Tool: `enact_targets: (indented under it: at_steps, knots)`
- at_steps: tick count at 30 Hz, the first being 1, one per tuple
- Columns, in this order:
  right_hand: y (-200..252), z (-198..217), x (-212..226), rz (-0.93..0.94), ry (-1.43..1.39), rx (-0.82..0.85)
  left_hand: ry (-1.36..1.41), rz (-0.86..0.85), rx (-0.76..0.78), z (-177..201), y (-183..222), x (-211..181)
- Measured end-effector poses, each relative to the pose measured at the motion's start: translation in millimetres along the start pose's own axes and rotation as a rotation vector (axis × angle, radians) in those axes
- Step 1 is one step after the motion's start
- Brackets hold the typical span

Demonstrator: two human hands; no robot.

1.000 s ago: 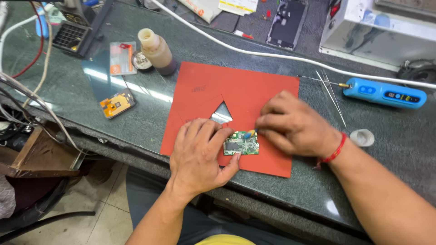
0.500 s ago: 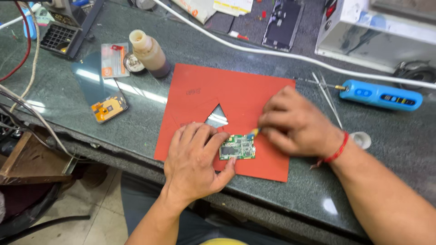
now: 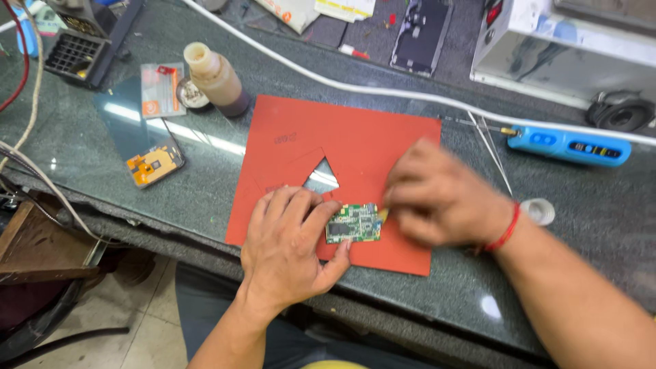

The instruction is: The person brushes a small circuit board on a red mat and applies a blue substance to specific components with a precision applicator.

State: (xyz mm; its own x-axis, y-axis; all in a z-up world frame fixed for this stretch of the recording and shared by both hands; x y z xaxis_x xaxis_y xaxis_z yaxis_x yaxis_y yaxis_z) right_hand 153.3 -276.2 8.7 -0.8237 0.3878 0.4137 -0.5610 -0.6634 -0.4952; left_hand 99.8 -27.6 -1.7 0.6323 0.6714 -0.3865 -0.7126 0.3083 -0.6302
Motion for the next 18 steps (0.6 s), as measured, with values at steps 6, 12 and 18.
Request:
enact_targets:
  at_steps: [6,12,18]
  knots:
    - [1.7,-2.1,-4.9,-0.023,0.014,-0.047,0.0,-0.01,0.002,-1.6,5.9,3.7]
    - [-2.6,-6.5,3.5,-0.011,-0.055,-0.036,0.774,0.262,-0.364,-17.2,91.4,-26.3]
    - [-4.1,-8.5,3.6,0.023,-0.042,-0.048,0.944,0.412,0.036,-55.9,240.1,-14.3]
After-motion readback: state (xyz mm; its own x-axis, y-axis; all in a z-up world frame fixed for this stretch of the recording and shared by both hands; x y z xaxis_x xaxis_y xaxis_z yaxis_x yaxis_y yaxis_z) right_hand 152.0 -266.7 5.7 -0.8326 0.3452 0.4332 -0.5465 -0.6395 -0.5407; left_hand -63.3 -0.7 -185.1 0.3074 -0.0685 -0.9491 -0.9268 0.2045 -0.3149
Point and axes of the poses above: each hand's wrist, its own y-axis away from the middle knuckle, its own z-axis out of the back of the hand, x = y × z, the point moved 1 cm from there along -y, towards the middle knuckle, and after that the axes turned 9 degrees about -x, right-handed, at the moved point
